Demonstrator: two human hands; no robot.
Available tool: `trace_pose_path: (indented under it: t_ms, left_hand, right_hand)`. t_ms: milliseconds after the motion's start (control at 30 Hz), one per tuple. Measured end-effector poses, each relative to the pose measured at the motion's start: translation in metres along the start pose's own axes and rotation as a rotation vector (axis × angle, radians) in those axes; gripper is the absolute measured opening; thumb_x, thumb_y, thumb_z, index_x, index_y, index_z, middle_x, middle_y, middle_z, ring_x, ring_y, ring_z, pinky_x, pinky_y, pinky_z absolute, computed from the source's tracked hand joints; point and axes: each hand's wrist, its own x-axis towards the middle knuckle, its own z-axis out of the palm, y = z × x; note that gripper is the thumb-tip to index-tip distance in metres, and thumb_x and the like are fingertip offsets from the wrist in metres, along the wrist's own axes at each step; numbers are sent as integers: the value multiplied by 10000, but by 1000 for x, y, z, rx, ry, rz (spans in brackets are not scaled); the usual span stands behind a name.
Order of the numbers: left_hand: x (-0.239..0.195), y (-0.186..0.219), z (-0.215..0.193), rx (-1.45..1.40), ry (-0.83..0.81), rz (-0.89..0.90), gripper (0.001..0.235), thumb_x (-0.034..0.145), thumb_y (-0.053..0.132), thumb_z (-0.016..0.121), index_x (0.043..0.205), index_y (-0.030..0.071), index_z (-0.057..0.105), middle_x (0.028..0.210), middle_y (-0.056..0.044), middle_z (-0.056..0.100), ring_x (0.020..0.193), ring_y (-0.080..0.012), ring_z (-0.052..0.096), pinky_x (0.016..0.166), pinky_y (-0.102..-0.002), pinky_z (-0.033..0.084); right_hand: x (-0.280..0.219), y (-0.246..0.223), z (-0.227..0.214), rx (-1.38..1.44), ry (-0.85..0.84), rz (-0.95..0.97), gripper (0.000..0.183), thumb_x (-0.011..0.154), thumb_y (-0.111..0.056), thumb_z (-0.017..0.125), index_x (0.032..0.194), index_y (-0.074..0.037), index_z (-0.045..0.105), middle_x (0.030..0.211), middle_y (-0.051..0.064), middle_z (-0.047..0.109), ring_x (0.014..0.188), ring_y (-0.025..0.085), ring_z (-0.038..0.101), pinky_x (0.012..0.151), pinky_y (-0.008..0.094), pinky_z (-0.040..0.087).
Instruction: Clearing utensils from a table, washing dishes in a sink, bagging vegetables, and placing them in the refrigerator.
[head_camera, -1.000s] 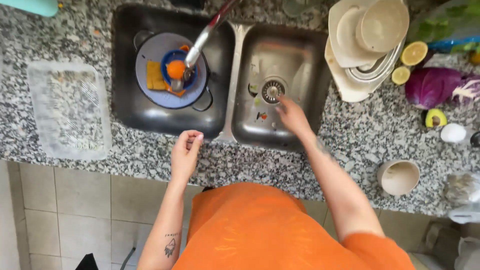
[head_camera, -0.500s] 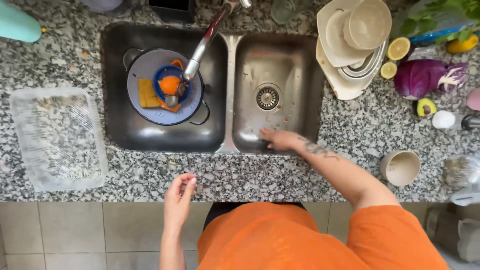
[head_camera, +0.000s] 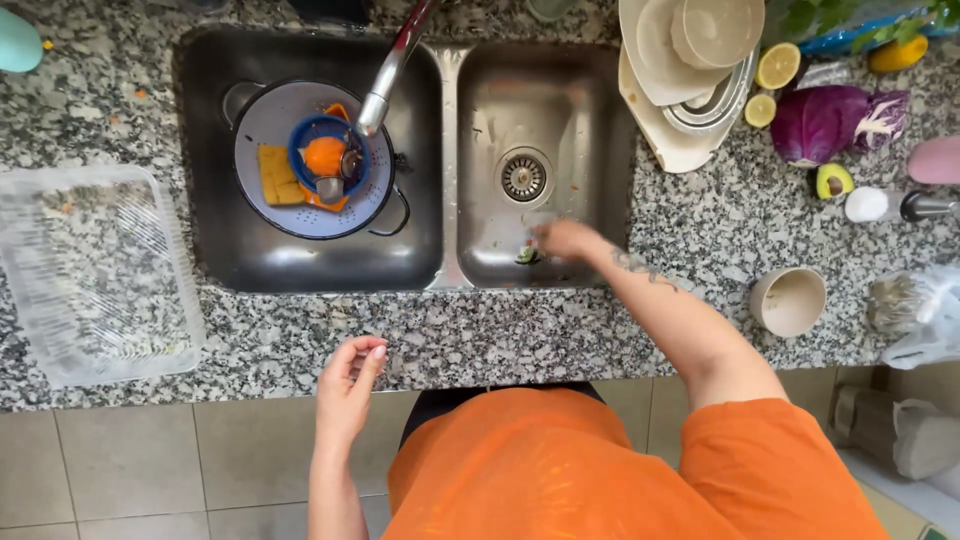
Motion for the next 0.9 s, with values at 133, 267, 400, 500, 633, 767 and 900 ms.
trace_pose_path:
  t_ms: [133,267,400,500,633,767,900]
  left_hand:
    - [0,-1,2,21,13,1,204,888,247,554,980,98,659,864,0,656,758,-107,596,687,-243,489]
    - [-6,4,2,45,-5,30,209,882,253,555,982,100,658,888,-3,667,758,-112,604,691,-245,491]
    - [-14,1,-2,5,36,-21,194,888,246,555,970,105,660,889,1,653,754,-108,591,705,-240,483]
    - [-13,-11,-6,3,58,-6,190,888,244,557,970,108,663,909,0,664,790,-113,605,714,-246,487]
    - [-16,-19,-6,1,64,4,179,892,232,557,974,114,664,894,2,661,788,-109,594,703,-241,471]
    - [-14,-13,-4,-13,67,-31,191,887,239,557,978,108,662,880,0,662,775,-105,599,712,-238,476]
    - [-20,-10,-7,-25,71,-54,182,888,246,560,965,117,662,864,5,657,754,-105,592,710,-239,474]
  right_hand:
    - [94,65,-10,-547,827,-137,187,759,-24,500,928,-59,571,926,119,554,802,326,590,567,445,535]
    - [102,62,-7,-737,476,-162,299,827,-40,535,1122,-35,579,1144,141,517,996,300,519,641,402,557]
    - [94,45,25,-592,-81,180,201,894,-92,485,966,-42,667,1005,118,638,801,239,627,606,355,531]
    - [74,20,24,-390,-196,188,266,884,-72,415,894,42,656,904,194,652,687,276,637,553,356,518]
    - [102,-5,40,-700,-167,-166,49,619,15,664,600,-30,671,623,69,636,561,207,624,488,321,473]
    - [44,-72,16,262,-166,12,287,989,-120,441,829,-38,665,798,87,695,657,129,674,569,198,585]
    - [80,-31,10,-164,-154,60,188,788,-44,503,717,-42,677,694,99,662,599,187,651,497,262,503]
